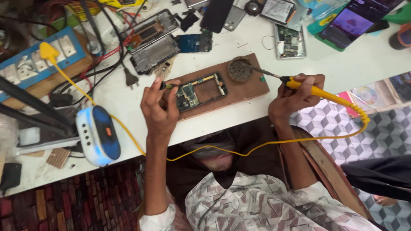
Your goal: The person uses a soldering iron and tweezers to work on a small circuit board placed on a wooden board. They repeatedly apply the soldering iron to specific points on the board while holding it steady with tweezers.
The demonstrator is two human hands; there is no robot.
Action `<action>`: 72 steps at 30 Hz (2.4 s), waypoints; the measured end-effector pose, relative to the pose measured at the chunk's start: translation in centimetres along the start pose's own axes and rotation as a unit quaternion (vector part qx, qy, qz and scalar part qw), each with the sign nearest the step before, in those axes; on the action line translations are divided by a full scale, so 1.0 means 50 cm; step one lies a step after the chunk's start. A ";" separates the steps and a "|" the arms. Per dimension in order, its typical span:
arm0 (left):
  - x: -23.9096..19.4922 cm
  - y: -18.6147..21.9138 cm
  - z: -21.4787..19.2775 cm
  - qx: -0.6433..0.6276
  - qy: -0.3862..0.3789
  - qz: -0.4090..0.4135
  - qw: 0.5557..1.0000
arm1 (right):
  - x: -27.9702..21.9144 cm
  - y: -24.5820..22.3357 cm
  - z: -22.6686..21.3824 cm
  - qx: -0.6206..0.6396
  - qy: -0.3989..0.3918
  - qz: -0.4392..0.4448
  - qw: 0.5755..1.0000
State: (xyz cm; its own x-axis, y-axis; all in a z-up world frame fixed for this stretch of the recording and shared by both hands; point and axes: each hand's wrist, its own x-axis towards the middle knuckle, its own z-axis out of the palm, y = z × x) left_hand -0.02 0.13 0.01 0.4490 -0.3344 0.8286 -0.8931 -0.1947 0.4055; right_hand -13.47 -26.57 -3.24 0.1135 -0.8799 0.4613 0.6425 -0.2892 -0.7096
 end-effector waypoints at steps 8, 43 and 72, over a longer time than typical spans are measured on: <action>0.005 0.007 0.001 0.010 -0.005 0.000 1.000 | -0.009 -0.004 -0.004 -0.028 -0.032 0.033 0.999; 0.005 0.006 0.003 0.031 0.018 0.039 0.999 | -0.009 0.005 -0.001 -0.028 -0.100 0.044 0.994; 0.012 0.016 0.012 -0.016 0.000 0.015 1.000 | -0.019 0.028 -0.028 -0.003 -0.123 0.043 0.992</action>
State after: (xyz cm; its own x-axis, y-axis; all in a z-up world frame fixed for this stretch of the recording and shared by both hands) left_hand -0.46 -0.77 0.58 0.4226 -0.3401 0.8401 -0.9063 -0.1552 0.3931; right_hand -13.72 -26.64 -5.42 0.3489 -0.7837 0.5139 0.6177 -0.2200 -0.7550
